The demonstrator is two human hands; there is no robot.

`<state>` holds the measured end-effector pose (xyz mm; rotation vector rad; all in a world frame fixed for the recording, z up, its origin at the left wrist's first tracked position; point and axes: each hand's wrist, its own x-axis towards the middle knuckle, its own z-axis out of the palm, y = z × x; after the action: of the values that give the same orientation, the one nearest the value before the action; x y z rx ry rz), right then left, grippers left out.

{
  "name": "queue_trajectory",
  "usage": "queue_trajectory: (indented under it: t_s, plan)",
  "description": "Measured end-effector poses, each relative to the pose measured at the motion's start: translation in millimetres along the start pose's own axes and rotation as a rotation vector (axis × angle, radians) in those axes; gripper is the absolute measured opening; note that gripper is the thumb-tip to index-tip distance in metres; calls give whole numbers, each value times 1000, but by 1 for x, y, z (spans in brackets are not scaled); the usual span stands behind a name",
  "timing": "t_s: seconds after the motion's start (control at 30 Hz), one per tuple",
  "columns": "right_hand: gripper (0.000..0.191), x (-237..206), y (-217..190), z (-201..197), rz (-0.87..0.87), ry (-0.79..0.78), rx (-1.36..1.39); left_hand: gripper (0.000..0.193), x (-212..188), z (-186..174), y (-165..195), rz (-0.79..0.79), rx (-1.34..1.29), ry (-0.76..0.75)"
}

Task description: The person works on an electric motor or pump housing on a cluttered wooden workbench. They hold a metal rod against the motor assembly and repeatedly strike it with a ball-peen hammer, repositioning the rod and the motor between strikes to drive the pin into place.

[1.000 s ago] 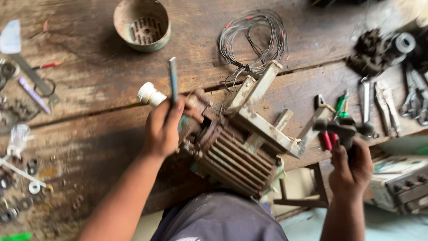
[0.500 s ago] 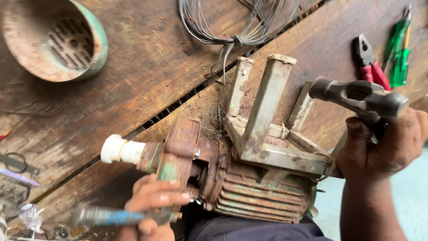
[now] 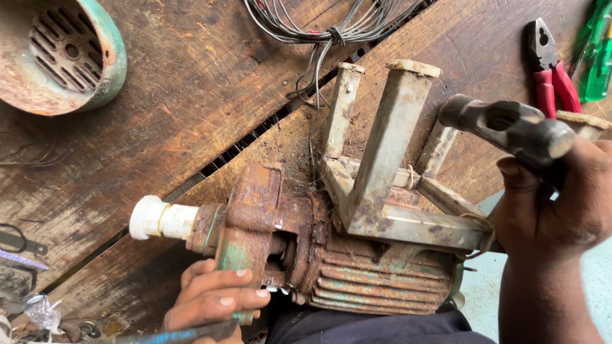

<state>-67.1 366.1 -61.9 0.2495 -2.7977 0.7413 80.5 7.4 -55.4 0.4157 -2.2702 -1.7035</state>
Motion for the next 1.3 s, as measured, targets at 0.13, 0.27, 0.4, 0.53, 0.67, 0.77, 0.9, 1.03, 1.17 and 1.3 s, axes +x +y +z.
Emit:
queue_trajectory:
  t_s: [0.13, 0.27, 0.4, 0.53, 0.67, 0.77, 0.9, 1.03, 1.17, 1.3]
  plan:
    - [30, 10, -5, -2, -100, 11, -166, 46, 8, 2, 5, 55, -67, -52]
    - [31, 24, -9, -3, -223, 58, -308, 44, 13, 4, 16, 94, -73, 9]
    - [27, 30, -8, -1, -256, 60, -311, 43, 19, 7, 26, 107, -60, -32]
    - [29, 31, -9, 0, -200, 42, -289, 41, 22, 7, 25, 151, -101, -29]
    - [25, 33, -15, -2, -263, 104, -290, 38, 21, 8, 19, 152, -243, -32]
    - [26, 36, -19, -4, -251, 99, -265, 33, 21, 10, 17, 100, -369, -48]
    - [27, 37, -19, -3, -238, 89, -263, 32, 24, 9, 17, 86, -391, -72]
    - [26, 36, -15, 0, -276, 118, -258, 33, 35, 3, 14, 118, -376, -168]
    - [24, 37, -11, 2, -306, 141, -257, 37, 75, 6, 11, 177, -375, -275]
    - [24, 37, -10, 4, -325, 167, -261, 44, 132, 26, 16, 176, -230, -481]
